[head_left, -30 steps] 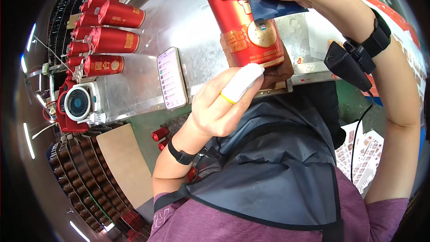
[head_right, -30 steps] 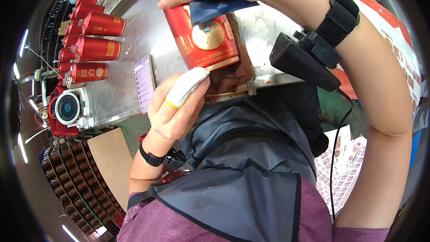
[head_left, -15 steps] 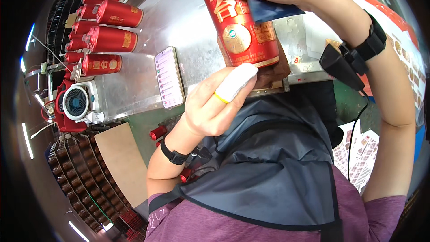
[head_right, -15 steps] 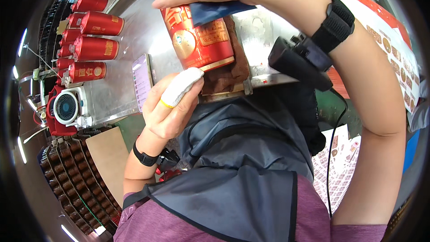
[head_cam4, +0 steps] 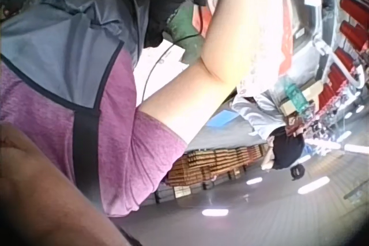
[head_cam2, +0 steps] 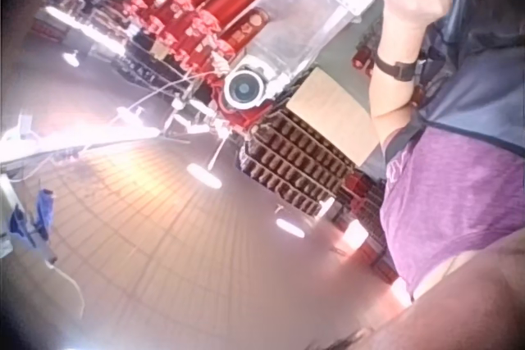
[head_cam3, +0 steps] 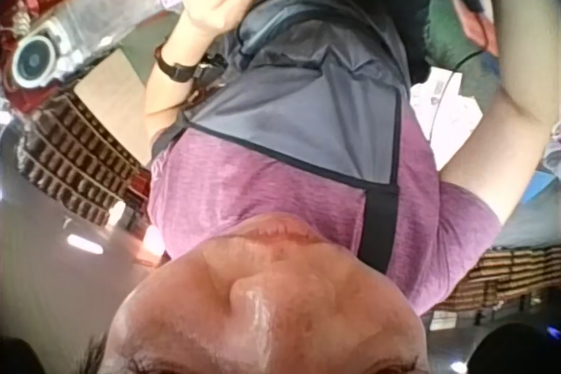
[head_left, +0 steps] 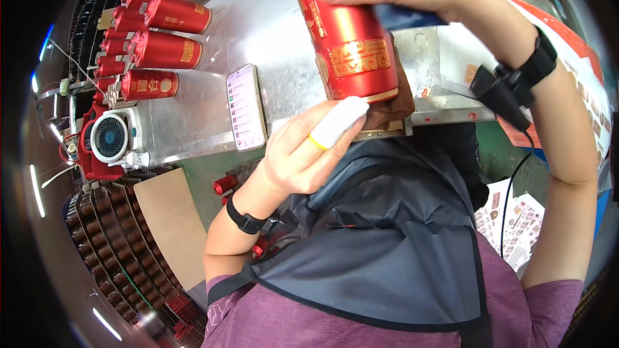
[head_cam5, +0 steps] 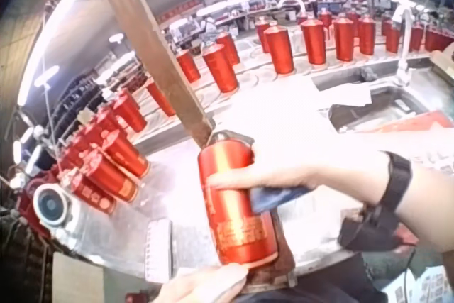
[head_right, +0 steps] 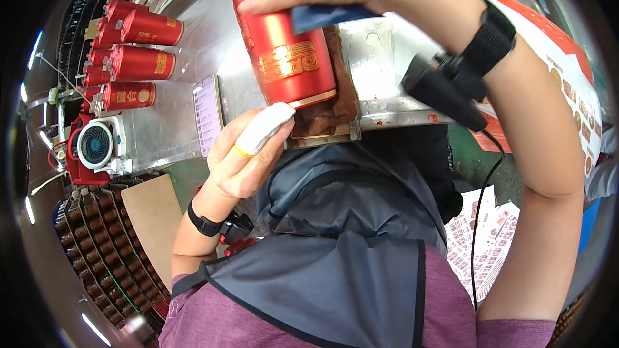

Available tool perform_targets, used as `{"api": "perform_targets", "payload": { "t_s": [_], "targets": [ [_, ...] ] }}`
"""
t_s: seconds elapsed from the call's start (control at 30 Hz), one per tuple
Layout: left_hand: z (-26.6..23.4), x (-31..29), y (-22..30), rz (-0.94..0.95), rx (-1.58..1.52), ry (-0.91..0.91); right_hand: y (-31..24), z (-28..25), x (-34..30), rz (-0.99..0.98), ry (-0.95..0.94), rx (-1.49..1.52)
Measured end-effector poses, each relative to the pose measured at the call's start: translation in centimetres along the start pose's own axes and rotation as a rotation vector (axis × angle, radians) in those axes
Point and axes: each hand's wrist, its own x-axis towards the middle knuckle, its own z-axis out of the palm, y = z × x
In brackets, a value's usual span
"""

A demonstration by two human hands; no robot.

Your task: Applying decorative and informational labels to red liquor bottles and wiping them clean on a factory production line.

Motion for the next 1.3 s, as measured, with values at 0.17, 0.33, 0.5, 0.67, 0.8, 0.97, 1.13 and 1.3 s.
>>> {"api": "perform_targets", "payload": {
  "t_s": [0.17, 0.33, 0.5, 0.67, 0.8, 0.97, 1.13, 1.3],
  "targets": [
    [0.1, -0.1, -0.2, -0.001, -0.009, -0.001, 1.7, -4.1, 1.3, 0.162, -0.152, 0.251],
    [0.1, 0.0, -0.4, 0.029, 0.015, 0.005, 0.8, -4.8, 1.8, 0.164, -0.165, 0.192],
    [-0.3, 0.3, -0.3, 0.021, 0.016, -0.014, 0.5, -4.7, 2.2, 0.137, -0.172, 0.113],
    [0.1, 0.2, -0.4, 0.016, 0.017, -0.003, 2.2, -4.3, 1.9, 0.141, -0.161, 0.304],
    [-0.4, -0.2, 0.0, 0.01, 0.047, -0.03, -2.2, 0.0, 0.7, 0.24, 0.152, 0.089],
    [-0.3, 1.1, 0.2, 0.055, 0.023, -0.047, -1.1, -1.4, 0.2, -0.237, 0.127, -0.332],
    [-1.5, 0.3, -0.4, -0.033, -0.061, -0.226, -2.9, -4.9, -4.2, -0.332, 0.263, -0.823],
    [-1.0, -0.9, -0.7, -0.008, 0.144, -0.092, -3.2, -11.8, -19.0, -0.031, 0.496, -0.364]
  ]
}}
